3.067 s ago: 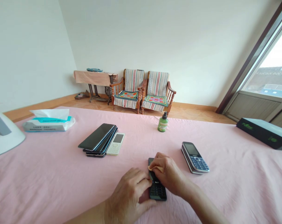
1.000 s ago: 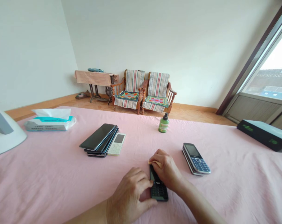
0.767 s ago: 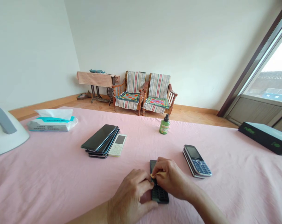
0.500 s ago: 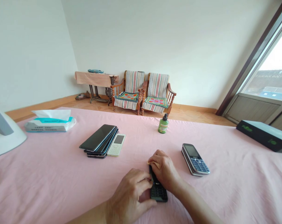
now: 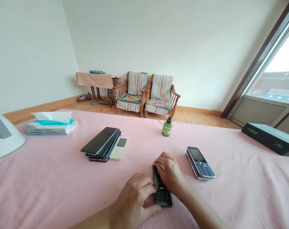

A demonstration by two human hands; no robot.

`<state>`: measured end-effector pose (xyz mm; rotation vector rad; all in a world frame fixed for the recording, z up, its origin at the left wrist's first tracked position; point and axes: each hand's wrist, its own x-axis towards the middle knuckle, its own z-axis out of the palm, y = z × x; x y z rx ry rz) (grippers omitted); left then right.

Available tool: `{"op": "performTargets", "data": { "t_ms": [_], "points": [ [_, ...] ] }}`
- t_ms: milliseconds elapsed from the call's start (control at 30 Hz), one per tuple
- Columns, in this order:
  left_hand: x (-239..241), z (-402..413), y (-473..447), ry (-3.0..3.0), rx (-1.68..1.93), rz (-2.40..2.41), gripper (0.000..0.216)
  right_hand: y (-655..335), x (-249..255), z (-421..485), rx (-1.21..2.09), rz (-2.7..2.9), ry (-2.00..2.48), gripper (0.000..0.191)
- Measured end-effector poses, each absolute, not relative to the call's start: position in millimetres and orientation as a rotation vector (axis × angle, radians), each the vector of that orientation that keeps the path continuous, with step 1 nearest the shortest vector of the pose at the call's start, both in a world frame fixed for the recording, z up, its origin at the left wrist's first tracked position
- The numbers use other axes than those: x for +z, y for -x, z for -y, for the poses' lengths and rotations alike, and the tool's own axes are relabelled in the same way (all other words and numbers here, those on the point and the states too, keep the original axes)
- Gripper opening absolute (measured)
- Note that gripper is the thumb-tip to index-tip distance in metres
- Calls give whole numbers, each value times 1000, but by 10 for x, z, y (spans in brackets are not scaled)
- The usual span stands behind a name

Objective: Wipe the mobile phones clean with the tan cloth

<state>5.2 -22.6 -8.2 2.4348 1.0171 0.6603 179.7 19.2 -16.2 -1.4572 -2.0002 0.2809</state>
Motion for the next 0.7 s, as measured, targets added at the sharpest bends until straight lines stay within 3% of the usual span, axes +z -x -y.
{"op": "performTargets", "data": {
  "t_ms": [367,700],
  "points": [
    [-80,226,-54,-2432,659,-1038,33,-1755,-192,-155,326,2024,1332,27],
    [-108,236,-47,-2415,693,-1008,37,-2004,-132,-48,379,1954,1481,24]
  ]
}}
